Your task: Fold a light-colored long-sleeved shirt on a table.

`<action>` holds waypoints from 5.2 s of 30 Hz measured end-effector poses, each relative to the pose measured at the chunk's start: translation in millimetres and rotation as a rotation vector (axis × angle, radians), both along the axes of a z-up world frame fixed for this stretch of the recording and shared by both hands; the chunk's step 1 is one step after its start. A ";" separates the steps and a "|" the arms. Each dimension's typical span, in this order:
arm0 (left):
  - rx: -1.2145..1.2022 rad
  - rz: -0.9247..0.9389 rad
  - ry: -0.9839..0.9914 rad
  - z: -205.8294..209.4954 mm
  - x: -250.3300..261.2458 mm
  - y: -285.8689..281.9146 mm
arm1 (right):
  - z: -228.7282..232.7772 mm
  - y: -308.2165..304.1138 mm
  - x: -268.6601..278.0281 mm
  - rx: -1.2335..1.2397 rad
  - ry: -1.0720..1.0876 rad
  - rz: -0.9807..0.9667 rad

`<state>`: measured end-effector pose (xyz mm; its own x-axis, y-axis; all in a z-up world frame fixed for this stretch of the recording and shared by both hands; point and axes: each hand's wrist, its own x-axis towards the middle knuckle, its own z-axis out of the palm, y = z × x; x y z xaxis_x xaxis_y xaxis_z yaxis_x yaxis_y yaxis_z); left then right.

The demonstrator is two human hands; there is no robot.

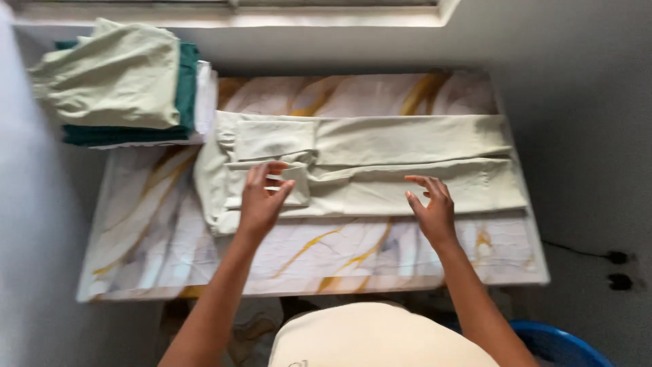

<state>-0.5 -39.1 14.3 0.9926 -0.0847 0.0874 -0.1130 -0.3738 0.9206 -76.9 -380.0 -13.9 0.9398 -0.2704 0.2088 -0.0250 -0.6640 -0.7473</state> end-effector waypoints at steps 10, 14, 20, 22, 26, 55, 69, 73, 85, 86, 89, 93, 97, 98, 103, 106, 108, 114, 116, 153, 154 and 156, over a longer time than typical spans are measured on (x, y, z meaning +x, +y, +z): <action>-0.212 0.215 0.095 -39.2 -34.1 -103.8 | -50.1 -154.2 -12.5 0.137 0.034 -0.101; -0.264 0.201 0.158 -45.1 -38.1 -127.7 | -65.3 -188.3 -16.4 0.174 0.032 -0.143; -0.283 0.142 0.177 -37.7 -34.4 -127.3 | -69.9 -183.6 -20.6 0.287 0.013 -0.216; -0.279 0.129 0.185 -37.0 -31.5 -123.4 | -63.6 -174.8 -22.9 0.319 0.014 -0.238; -0.414 0.081 0.242 -39.1 -20.3 -114.5 | -36.0 -155.8 -22.8 0.276 -0.024 -0.269; 0.759 -0.184 -0.313 -147.7 22.5 -254.8 | -160.4 -286.9 114.2 -0.307 0.229 -0.746; 0.741 -0.198 -0.343 -142.2 20.4 -249.5 | -137.3 -299.7 120.3 -0.406 0.510 -0.530; 0.747 -0.193 -0.323 -143.8 25.8 -267.7 | -135.1 -308.6 119.1 -0.346 0.607 -0.533; 0.623 -0.592 -0.492 -131.8 20.9 -365.7 | -152.6 -315.1 107.6 0.044 0.079 -0.268; 0.604 -0.597 -0.496 -133.6 23.2 -365.1 | -142.7 -307.3 110.6 -0.059 0.101 -0.298; 0.585 -0.618 -0.472 -128.0 22.3 -367.5 | -90.1 -263.6 112.9 -0.201 0.109 -0.281; 0.338 -0.377 -0.393 -136.1 17.9 -374.8 | -49.0 -179.1 129.5 -0.478 0.244 -0.145; -0.588 -0.059 0.453 -230.2 25.2 -371.5 | -91.9 -127.2 144.6 -0.502 0.404 -0.091; -0.785 -0.055 0.633 -241.8 31.3 -367.2 | -99.7 -121.7 148.0 -0.502 0.462 -0.097; -0.955 0.011 0.914 -218.8 35.2 -337.7 | -103.0 -104.2 156.1 -0.450 0.533 -0.139; -0.972 0.015 1.032 -196.0 37.5 -335.9 | -106.7 -110.0 161.0 -0.406 0.549 -0.173; -0.948 -0.009 0.977 -212.7 40.2 -337.1 | -119.0 -113.5 166.6 -0.406 0.512 -0.172; -0.993 0.019 0.931 -268.9 41.5 -343.3 | -42.3 -111.3 149.9 0.238 0.627 -0.158; -0.902 0.029 0.943 -227.6 38.4 -337.3 | -42.6 -127.3 139.9 0.278 0.594 -0.201; 0.714 -0.416 -0.435 -138.1 21.2 -306.5 | -121.0 -150.0 150.0 -0.545 0.104 0.109; 0.709 -0.418 -0.430 -138.3 19.9 -307.4 | -124.0 -152.0 149.1 -0.548 0.110 0.110; 0.759 -0.414 -0.458 -138.1 20.3 -309.7 | -129.0 -156.8 149.8 -0.535 0.093 0.116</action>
<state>19.8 -348.7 -123.8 0.7552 -0.6117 0.2356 -0.6554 -0.6990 0.2861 72.9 -536.8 -143.0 0.9782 -0.0429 0.2034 0.0212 -0.9528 -0.3028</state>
